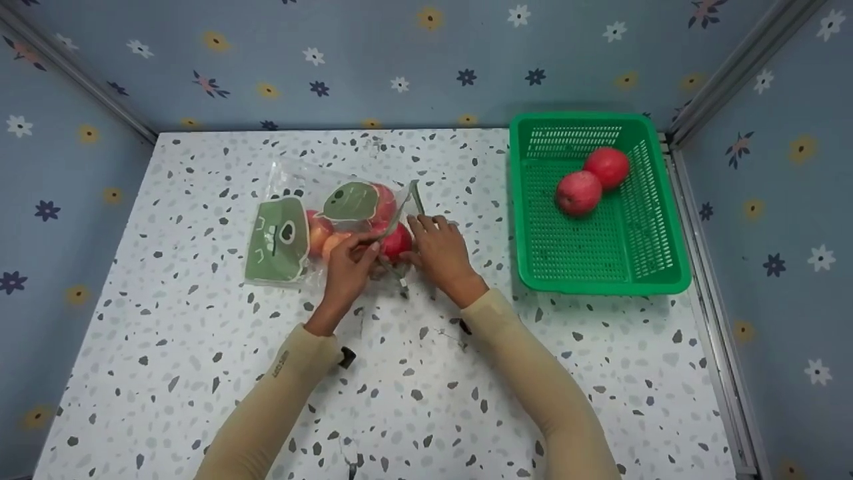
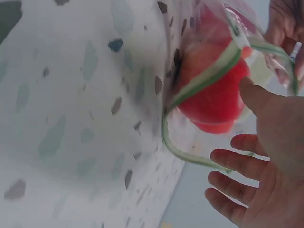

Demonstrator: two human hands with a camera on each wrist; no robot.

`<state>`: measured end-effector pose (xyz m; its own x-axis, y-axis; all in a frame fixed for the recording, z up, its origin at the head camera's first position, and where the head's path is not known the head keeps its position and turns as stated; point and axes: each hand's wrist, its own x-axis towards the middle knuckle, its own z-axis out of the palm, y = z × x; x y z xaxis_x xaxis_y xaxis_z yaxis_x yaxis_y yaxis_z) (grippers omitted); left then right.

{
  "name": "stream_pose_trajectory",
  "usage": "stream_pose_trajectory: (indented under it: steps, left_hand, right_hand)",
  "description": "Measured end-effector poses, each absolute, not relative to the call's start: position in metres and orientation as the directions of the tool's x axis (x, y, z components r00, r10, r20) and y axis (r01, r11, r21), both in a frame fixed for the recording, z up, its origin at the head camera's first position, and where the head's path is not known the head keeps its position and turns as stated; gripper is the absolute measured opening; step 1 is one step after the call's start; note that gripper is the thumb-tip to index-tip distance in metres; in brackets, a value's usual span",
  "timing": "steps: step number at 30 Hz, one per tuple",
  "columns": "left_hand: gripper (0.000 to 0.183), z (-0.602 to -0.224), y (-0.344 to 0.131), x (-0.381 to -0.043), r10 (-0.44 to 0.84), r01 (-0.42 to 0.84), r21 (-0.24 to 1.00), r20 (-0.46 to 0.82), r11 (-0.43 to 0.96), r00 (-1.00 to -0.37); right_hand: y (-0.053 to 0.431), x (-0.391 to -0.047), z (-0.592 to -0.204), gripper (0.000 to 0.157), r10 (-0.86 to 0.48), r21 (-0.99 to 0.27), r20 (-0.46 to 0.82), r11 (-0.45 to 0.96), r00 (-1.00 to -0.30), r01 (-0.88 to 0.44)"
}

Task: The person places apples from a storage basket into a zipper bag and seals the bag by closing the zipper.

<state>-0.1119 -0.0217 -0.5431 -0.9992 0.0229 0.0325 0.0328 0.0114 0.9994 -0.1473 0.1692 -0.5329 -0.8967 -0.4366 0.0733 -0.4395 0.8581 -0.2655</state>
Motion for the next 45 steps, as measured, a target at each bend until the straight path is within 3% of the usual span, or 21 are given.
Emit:
stream_pose_trajectory:
  steps: [20,45]
  left_hand:
    - [0.021,-0.544,-0.024,-0.113,0.016,0.049,0.994,0.047,0.094,-0.999]
    - [0.022,-0.544,-0.023,-0.111,0.018,0.017,0.998,0.016,0.053,-1.0]
  right_hand:
    - [0.243,-0.141,-0.478,0.06,-0.328,-0.22,0.11,0.913,-0.938,-0.344]
    - [0.336,-0.142,-0.439,0.053,-0.253,-0.18,0.248,0.936,-0.935,-0.301]
